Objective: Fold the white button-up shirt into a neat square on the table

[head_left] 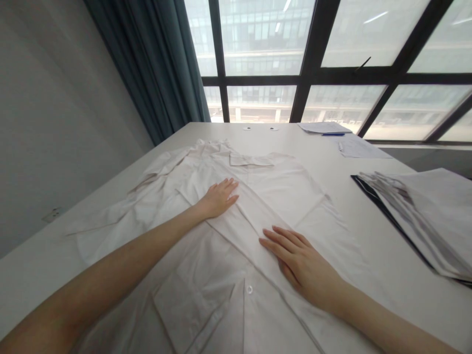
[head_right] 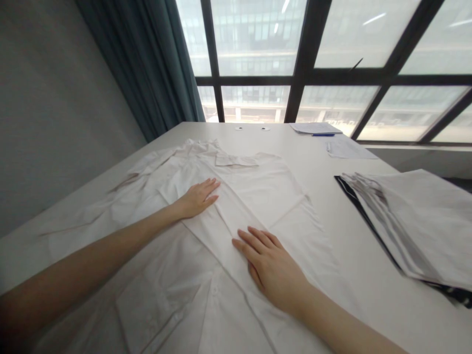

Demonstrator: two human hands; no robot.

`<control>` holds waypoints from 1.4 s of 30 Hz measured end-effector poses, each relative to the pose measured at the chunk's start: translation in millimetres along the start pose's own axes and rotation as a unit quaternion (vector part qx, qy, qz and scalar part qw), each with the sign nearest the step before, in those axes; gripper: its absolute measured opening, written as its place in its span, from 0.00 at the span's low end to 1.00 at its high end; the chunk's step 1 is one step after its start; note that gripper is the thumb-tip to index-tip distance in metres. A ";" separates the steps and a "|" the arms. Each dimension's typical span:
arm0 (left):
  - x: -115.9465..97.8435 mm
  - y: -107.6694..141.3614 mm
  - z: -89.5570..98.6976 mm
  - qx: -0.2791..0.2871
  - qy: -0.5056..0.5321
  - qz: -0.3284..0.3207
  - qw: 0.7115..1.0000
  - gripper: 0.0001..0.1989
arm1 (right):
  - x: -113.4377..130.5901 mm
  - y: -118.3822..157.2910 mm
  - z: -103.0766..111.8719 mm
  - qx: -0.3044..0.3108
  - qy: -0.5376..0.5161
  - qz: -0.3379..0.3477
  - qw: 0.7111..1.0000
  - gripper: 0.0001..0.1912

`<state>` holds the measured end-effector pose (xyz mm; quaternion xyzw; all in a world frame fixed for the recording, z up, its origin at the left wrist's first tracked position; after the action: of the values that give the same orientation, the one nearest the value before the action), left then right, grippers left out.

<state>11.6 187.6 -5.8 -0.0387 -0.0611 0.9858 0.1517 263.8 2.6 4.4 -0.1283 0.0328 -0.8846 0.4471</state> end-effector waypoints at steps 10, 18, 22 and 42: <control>56.0 28.3 5.8 0.043 -0.063 0.074 0.994 0.32 | -4.8 1.4 -3.5 -0.022 0.000 0.007 1.000 0.29; 75.6 16.6 9.2 0.040 -0.069 0.169 0.982 0.31 | -4.5 3.2 -2.3 -0.032 -0.013 0.009 0.999 0.27; 76.4 17.1 9.9 0.019 -0.066 0.201 0.977 0.30 | -4.8 4.1 -3.2 -0.063 -0.025 0.001 0.998 0.24; 117.6 12.3 16.5 -0.122 0.128 0.353 0.919 0.21 | 3.9 3.3 5.6 -0.072 -0.047 0.081 0.993 0.18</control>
<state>-105.4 209.9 2.1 -0.2021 -0.1428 0.9469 -0.2052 265.6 -2.1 10.0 -0.1985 0.0856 -0.8337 0.5082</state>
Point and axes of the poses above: each hand's wrist, its own y-axis away from the middle knuckle, its own z-axis out of the back of the hand, x = y × z, the point moved 1 cm from there along -y, towards the middle knuckle, and after that the axes turned 14 degrees about z, right-handed, at the moved point
